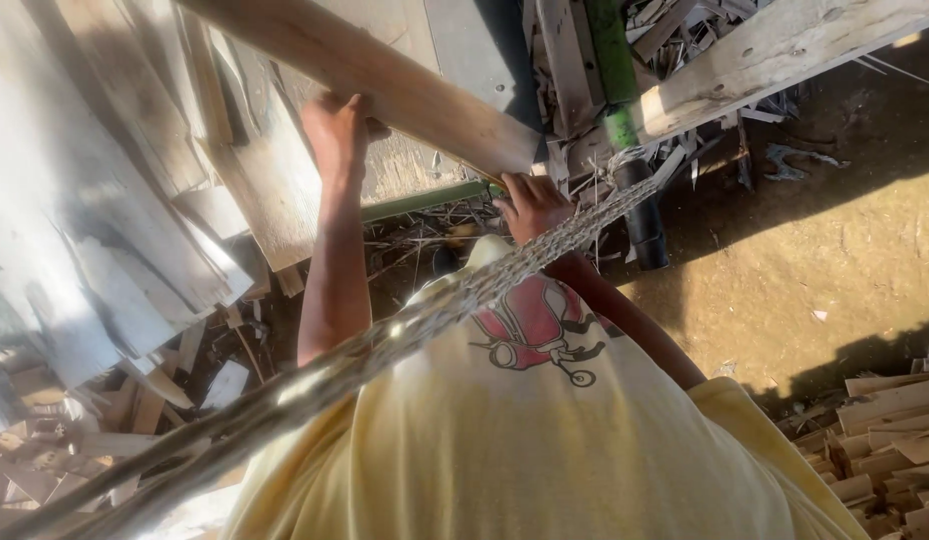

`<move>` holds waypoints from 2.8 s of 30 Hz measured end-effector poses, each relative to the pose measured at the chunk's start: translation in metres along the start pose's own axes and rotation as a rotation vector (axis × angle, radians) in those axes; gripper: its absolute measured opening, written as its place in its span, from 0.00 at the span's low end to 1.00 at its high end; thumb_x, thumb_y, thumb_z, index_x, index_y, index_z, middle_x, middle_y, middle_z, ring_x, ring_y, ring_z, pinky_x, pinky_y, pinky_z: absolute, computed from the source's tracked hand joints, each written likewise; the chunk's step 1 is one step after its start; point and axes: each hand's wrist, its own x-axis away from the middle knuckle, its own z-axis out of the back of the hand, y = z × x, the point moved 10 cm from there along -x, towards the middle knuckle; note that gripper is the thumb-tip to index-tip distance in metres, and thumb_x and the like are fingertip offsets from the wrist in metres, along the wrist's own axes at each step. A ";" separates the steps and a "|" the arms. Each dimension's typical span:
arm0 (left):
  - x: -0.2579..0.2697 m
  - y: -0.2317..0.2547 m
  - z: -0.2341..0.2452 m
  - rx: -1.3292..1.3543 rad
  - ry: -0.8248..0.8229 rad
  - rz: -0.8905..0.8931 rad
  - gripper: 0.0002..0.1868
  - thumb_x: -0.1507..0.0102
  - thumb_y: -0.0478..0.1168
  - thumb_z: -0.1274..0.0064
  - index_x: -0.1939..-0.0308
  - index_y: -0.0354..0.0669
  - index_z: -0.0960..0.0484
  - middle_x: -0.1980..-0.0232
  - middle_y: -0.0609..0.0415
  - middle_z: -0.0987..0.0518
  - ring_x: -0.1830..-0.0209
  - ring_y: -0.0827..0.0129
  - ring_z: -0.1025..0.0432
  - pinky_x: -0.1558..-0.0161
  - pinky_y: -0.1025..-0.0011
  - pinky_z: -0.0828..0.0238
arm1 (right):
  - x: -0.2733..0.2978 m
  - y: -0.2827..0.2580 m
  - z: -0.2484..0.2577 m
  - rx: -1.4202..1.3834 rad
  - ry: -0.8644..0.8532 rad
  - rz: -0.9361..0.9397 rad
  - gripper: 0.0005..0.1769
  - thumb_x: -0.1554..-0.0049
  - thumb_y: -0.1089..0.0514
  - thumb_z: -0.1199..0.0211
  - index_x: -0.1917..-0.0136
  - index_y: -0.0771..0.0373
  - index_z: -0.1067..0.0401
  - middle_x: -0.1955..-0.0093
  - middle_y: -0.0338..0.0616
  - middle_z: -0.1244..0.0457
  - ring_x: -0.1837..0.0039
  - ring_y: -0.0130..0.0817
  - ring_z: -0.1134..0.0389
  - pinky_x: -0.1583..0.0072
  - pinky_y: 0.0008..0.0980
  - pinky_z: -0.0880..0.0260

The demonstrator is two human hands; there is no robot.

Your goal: Manually feed thin wood planks into a cutting machine.

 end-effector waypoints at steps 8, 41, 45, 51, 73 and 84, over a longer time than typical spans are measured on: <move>0.019 -0.026 -0.007 -0.273 0.084 -0.219 0.38 0.31 0.52 0.40 0.31 0.25 0.37 0.32 0.27 0.33 0.32 0.49 0.37 0.36 0.44 0.39 | -0.035 0.007 -0.013 -0.697 -0.138 -0.526 0.10 0.39 0.57 0.33 0.46 0.62 0.22 0.61 0.45 0.29 0.62 0.30 0.28 0.60 0.30 0.28; -0.055 -0.173 -0.145 -0.258 -0.092 0.054 0.15 0.41 0.28 0.48 0.50 0.34 0.23 0.54 0.41 0.16 0.54 0.54 0.21 0.51 0.60 0.21 | 0.036 0.080 0.132 -1.183 -0.238 -0.745 0.49 0.43 0.49 0.32 0.14 0.66 0.46 0.49 0.49 0.34 0.50 0.34 0.33 0.49 0.35 0.30; -0.059 -0.137 -0.169 -0.423 -0.091 -0.001 0.21 0.42 0.34 0.39 0.47 0.35 0.26 0.52 0.38 0.18 0.51 0.51 0.23 0.48 0.58 0.25 | 0.009 0.065 0.151 -0.588 -0.293 -0.434 0.57 0.51 0.58 0.25 0.17 0.67 0.54 0.42 0.61 0.38 0.46 0.48 0.37 0.48 0.48 0.33; -0.038 -0.098 -0.184 -0.200 -0.194 -0.045 0.24 0.43 0.35 0.36 0.45 0.35 0.25 0.51 0.41 0.16 0.51 0.56 0.19 0.50 0.62 0.22 | 0.020 0.070 0.140 -0.666 -0.399 -0.901 0.51 0.51 0.64 0.38 0.17 0.56 0.53 0.56 0.49 0.32 0.62 0.35 0.31 0.61 0.36 0.29; -0.122 -0.150 -0.219 -0.481 -0.113 0.077 0.23 0.44 0.39 0.40 0.47 0.34 0.24 0.47 0.34 0.19 0.42 0.45 0.25 0.41 0.60 0.27 | 0.030 0.074 0.107 -0.651 -0.363 -0.931 0.45 0.48 0.67 0.36 0.21 0.56 0.49 0.60 0.48 0.33 0.68 0.37 0.35 0.68 0.37 0.35; -0.132 -0.145 -0.224 -0.479 -0.142 0.114 0.23 0.46 0.38 0.38 0.48 0.36 0.23 0.49 0.38 0.18 0.43 0.47 0.24 0.43 0.63 0.26 | 0.037 0.091 0.096 -0.520 -0.306 -0.646 0.39 0.44 0.63 0.33 0.24 0.61 0.46 0.54 0.50 0.31 0.58 0.38 0.28 0.58 0.36 0.28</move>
